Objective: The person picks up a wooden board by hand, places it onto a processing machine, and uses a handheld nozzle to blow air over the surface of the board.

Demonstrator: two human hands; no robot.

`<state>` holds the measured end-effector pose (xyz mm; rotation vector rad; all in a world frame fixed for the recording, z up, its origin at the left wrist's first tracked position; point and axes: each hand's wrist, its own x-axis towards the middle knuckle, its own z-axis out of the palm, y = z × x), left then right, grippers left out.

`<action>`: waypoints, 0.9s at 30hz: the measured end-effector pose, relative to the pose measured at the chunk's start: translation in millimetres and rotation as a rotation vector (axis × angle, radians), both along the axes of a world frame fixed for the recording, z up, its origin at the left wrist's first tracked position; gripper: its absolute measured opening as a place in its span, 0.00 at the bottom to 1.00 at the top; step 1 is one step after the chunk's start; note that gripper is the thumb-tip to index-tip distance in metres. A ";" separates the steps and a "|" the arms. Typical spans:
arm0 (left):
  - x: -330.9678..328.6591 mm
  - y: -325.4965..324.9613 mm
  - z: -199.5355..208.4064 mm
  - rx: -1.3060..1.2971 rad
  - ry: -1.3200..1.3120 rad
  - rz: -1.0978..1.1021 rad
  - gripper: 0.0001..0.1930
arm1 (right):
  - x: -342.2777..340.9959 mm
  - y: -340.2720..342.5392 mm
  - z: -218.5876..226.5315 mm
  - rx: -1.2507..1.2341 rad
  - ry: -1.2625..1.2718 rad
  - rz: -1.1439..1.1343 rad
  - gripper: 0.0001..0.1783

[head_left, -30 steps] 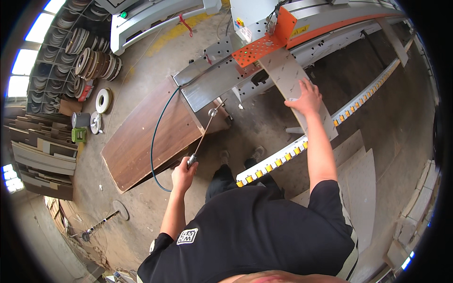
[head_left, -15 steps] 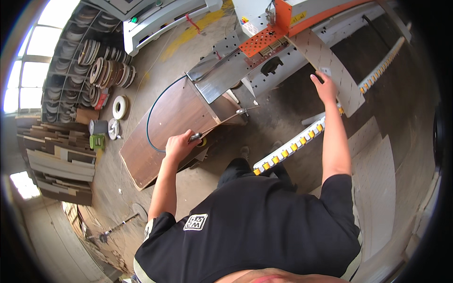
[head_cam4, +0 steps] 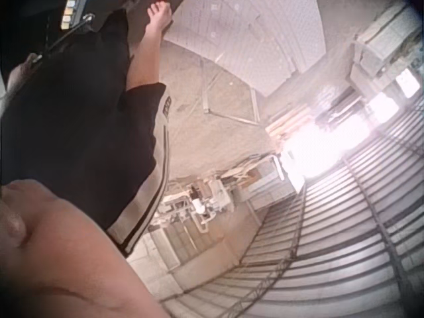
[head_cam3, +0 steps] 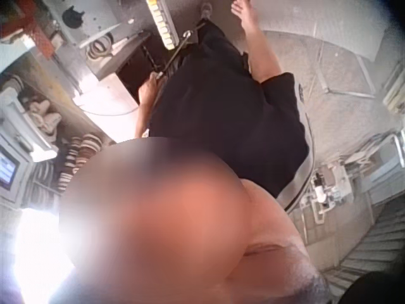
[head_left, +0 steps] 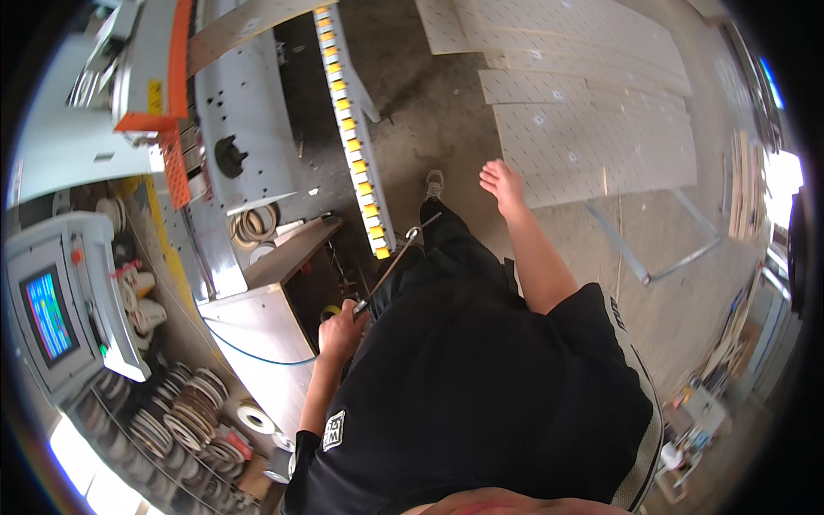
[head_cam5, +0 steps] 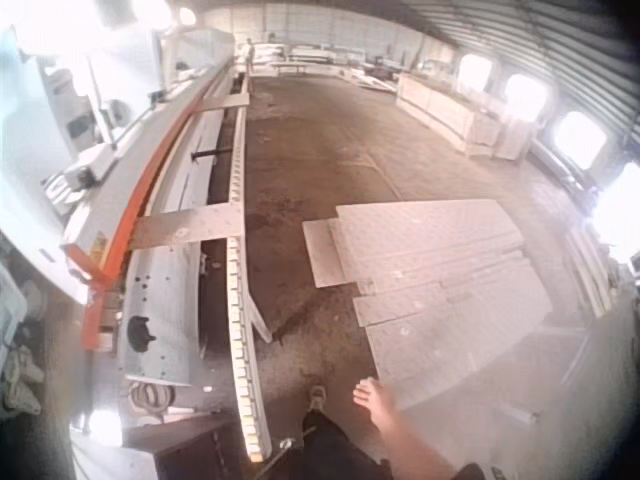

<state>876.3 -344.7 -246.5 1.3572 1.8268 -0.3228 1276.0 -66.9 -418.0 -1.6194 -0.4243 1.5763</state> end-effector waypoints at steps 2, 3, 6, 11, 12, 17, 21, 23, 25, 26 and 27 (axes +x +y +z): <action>17.0 13.8 0.1 -0.128 -0.044 -0.054 0.23 | 50.1 -41.9 -27.4 -0.072 -0.019 -0.103 0.23; 27.6 25.0 1.8 -0.206 -0.040 -0.073 0.23 | 63.0 -56.6 -34.8 -0.134 -0.017 -0.090 0.23; 49.6 34.2 -7.8 -0.325 -0.047 -0.103 0.21 | 87.7 -87.8 -60.5 -0.284 0.051 -0.084 0.23; 73.5 19.4 -41.8 -0.391 -0.053 -0.138 0.20 | 91.0 -92.1 -141.1 -0.421 0.143 -0.377 0.24; 81.4 19.0 -42.0 -0.421 -0.039 -0.129 0.21 | 95.5 -88.7 -161.9 -0.425 0.152 -0.432 0.26; 119.9 34.6 -47.9 -0.423 0.007 0.070 0.20 | 120.1 -23.8 -258.9 -0.333 0.398 -0.859 0.39; 141.4 34.8 -58.7 -0.371 0.027 0.218 0.21 | 129.7 52.0 -303.7 -0.395 0.679 -1.231 0.43; 148.5 40.8 -62.6 -0.379 0.045 0.253 0.22 | 134.8 72.5 -318.5 -0.390 0.815 -1.378 0.43; 156.0 48.0 -58.3 -0.413 0.075 0.259 0.23 | 128.5 84.4 -315.4 -0.189 0.800 -1.490 0.40; 155.2 47.0 -57.9 -0.409 0.074 0.256 0.23 | 122.4 89.3 -309.3 -0.082 0.790 -1.545 0.39; 155.9 45.8 -55.8 -0.403 0.063 0.250 0.23 | 120.0 90.3 -304.1 -0.028 0.750 -1.579 0.35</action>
